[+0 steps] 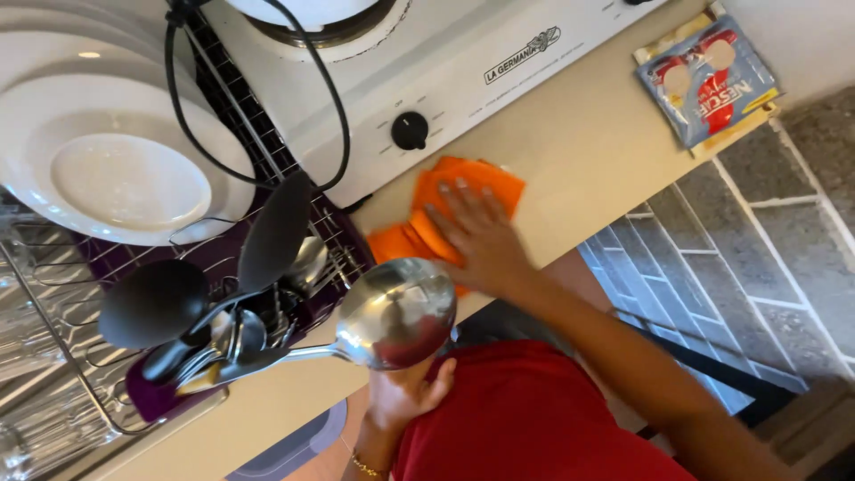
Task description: Wiping down the kitchen sink drainboard, countertop, and stove surface with a cleaning cloth.
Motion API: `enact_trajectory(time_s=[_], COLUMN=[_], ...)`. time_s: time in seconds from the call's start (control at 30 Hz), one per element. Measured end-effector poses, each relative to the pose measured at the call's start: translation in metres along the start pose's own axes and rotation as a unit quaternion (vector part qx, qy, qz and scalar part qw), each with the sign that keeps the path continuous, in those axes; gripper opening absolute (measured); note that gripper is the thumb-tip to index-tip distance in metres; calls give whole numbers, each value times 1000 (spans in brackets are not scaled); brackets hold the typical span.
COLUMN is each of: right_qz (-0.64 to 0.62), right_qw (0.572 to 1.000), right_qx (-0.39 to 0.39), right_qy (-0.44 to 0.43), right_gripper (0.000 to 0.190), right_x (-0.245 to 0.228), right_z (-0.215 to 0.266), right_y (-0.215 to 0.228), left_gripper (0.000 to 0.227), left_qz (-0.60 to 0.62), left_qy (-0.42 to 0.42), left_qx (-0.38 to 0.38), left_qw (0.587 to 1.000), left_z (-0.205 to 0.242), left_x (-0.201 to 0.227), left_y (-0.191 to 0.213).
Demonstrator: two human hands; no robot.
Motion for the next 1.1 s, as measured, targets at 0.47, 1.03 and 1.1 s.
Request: enact_trajectory(time_s=[0.47, 1.03, 1.1], right_qz=[2, -17, -31], right_qw=[941, 983, 959], right_qx=[95, 3, 10], right_qy=[-323, -182, -280], right_gripper=[86, 86, 84], right_x=[133, 146, 174], right_z=[-27, 15, 26], right_y=[33, 93, 102], left_gripper=[25, 28, 26], left_qz=[-7, -97, -90], left_qy=[83, 116, 122], left_qx=[46, 55, 57], left_qw=[995, 987, 987], left_z=[-17, -1, 4], left_x=[38, 31, 32], left_y=[12, 21, 24])
Point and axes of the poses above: each hand's wrist, its own z-axis away from the middle knuckle, its own y-axis out of the back of the hand, x = y × z, the point moved 8 cm from there along -z, towards the middle knuckle, and after that the axes turned 14 degrees about -z, right-handed, at the moved point
